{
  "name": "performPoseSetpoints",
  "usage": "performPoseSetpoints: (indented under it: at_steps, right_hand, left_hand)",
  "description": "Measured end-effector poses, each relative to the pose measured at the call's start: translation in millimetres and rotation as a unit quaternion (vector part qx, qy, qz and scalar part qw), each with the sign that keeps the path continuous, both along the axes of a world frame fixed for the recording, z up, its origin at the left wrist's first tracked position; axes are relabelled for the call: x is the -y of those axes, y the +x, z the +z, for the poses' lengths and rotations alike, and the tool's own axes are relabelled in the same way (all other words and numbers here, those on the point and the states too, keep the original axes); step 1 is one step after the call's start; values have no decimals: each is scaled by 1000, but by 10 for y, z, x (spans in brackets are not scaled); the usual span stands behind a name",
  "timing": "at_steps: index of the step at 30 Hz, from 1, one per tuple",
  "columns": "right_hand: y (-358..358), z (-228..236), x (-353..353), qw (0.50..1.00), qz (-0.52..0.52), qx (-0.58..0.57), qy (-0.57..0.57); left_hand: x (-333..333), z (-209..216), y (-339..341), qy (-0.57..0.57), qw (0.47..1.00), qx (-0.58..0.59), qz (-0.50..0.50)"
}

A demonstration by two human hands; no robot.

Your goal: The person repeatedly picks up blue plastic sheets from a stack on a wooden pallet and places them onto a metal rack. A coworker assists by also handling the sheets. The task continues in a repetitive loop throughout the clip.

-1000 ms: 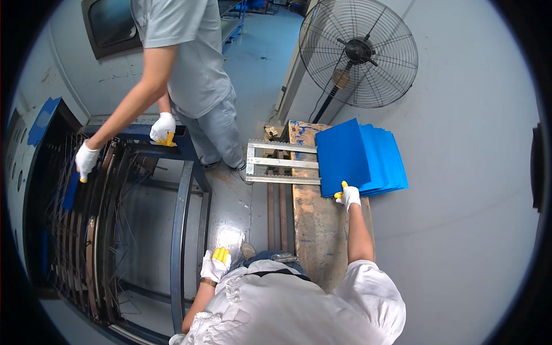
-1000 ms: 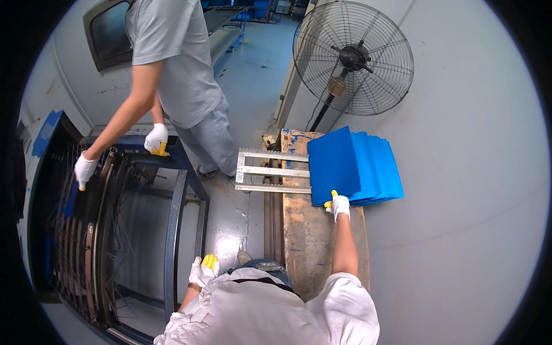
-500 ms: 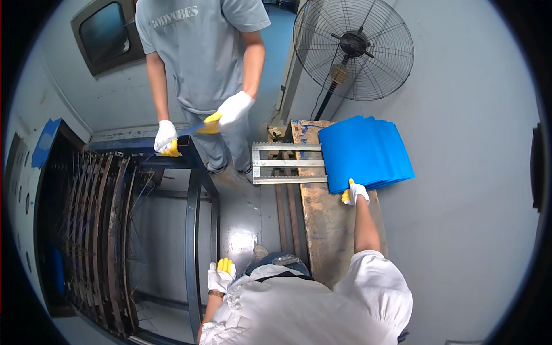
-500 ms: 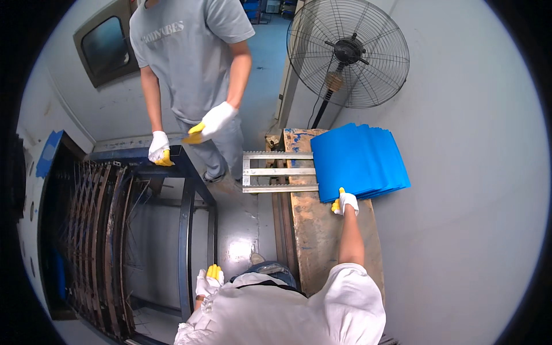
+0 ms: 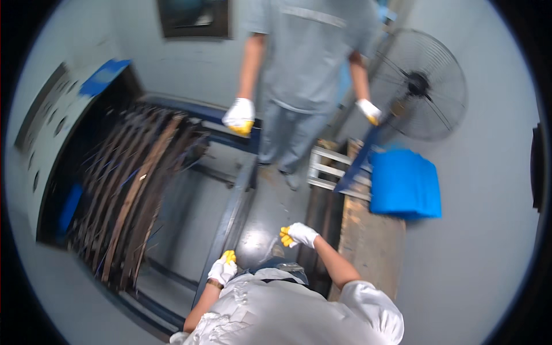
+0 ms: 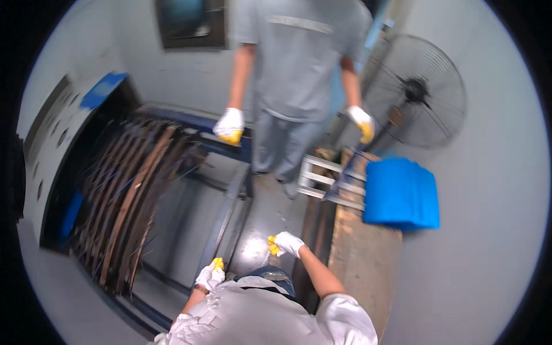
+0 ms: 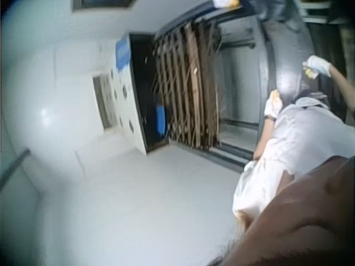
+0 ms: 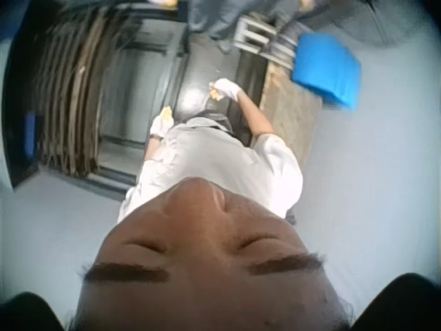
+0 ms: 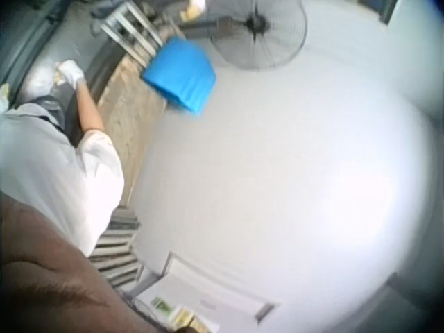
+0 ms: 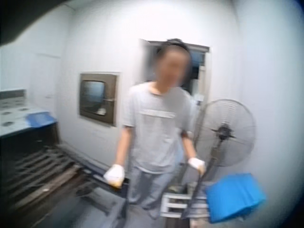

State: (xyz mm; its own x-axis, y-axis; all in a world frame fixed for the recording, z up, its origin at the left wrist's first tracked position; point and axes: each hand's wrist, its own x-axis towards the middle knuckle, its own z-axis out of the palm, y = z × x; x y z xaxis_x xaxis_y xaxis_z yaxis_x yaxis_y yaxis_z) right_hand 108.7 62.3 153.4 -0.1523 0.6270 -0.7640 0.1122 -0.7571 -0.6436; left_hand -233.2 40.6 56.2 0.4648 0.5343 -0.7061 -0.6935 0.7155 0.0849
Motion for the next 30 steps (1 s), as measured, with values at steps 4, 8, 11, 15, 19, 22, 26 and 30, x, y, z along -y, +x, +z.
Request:
performPoseSetpoints:
  at_steps: [4, 8, 11, 15, 19, 22, 26, 30]
  right_hand:
    - [-862, 88, -269, 993, 109, -40, 14]
    - [-1512, 245, -504, 988, 105, -92, -60]
    - [-1967, 301, -604, 980, 114, -125, -100]
    - [-2693, 317, -753, 971, 168, -130, -114]
    - [-3379, 477, -980, 963, 209, -138, -95]
    - [-3805, 670, -1062, 958, 223, -156, -87]
    - [-4221, 908, -1120, 947, 277, -138, -89]
    - [-4649, 1191, -1391, 911, 364, -182, -63]
  left_hand:
    - [42, 388, -424, 17, 999, -33, 33]
    - [148, 915, -1037, 24, 997, 60, 38]
    - [349, 999, -1508, 11, 990, 82, 110]
    - [529, 1040, -2144, 37, 987, 22, 154]
    - [254, 1720, -2513, -22, 984, -82, 157]
    - [144, 1801, -2658, 29, 980, -143, 138]
    - [138, 1340, -2922, 35, 987, -154, 17]
    - [9, 1779, -2894, -31, 984, -147, 92]
